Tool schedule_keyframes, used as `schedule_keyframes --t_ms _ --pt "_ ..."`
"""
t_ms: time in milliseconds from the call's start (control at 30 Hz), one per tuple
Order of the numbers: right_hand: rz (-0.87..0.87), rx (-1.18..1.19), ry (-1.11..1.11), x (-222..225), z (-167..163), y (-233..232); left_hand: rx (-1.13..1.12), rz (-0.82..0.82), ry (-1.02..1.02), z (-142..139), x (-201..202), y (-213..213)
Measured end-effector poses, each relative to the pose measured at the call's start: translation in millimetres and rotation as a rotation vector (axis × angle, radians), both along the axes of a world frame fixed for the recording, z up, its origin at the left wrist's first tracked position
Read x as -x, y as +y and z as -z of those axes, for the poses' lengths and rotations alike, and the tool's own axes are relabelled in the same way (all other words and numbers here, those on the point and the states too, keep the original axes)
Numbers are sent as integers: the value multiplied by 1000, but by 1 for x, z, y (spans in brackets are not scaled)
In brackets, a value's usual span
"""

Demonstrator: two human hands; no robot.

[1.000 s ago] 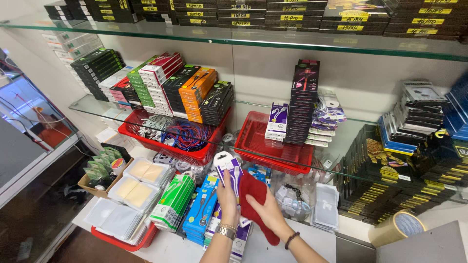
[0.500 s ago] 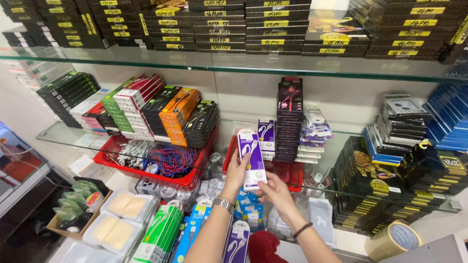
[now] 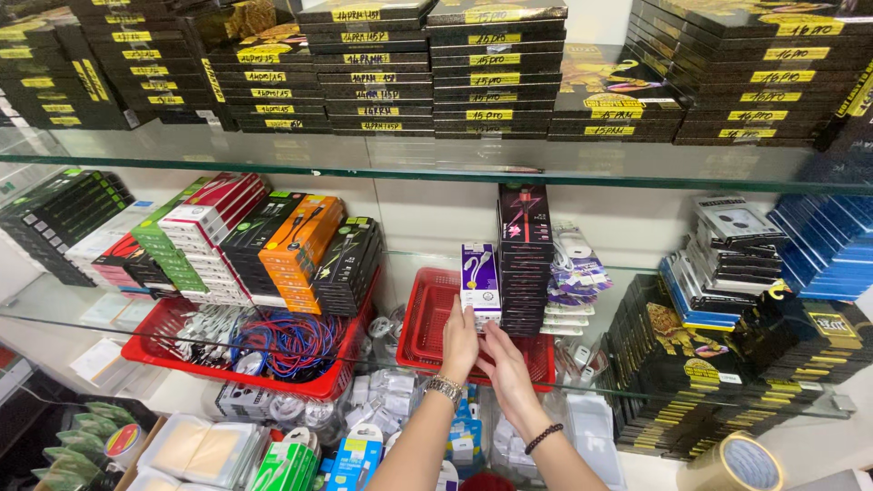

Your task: The person wipes packaged phone accessories with a red cloth and stacks them on a glass display shelf. They move a cardboard box aside, wipe each package, place wiped packages on the shelf, and rearrange stacked boxes and trays on the shelf.

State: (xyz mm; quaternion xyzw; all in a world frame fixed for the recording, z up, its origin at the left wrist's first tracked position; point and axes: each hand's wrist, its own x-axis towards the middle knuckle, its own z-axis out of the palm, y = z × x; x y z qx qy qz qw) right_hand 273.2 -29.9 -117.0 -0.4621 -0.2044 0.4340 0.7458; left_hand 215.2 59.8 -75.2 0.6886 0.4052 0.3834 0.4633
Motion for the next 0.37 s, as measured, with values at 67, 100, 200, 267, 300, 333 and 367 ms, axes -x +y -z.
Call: schedule_keyframes --t_ms 67,100,200,267,300,333,367 --pt "-28 -11 50 0 -3 5 -18 -22 -7 -5 -5 2" --pt "7 -34 77 1 -2 4 -1 -33 7 -7 -7 3" --pt "95 -81 166 3 1 7 26 -24 19 -7 -8 7" --pt "130 -88 241 3 2 10 4 43 -14 -3 -4 14" --pt "118 -79 244 5 4 10 -16 64 -3 -1 -3 17" --pt "103 -69 248 7 5 10 -36 82 9 2 0 20" --pt "89 -61 251 10 5 11 -57 100 21 4 2 22"
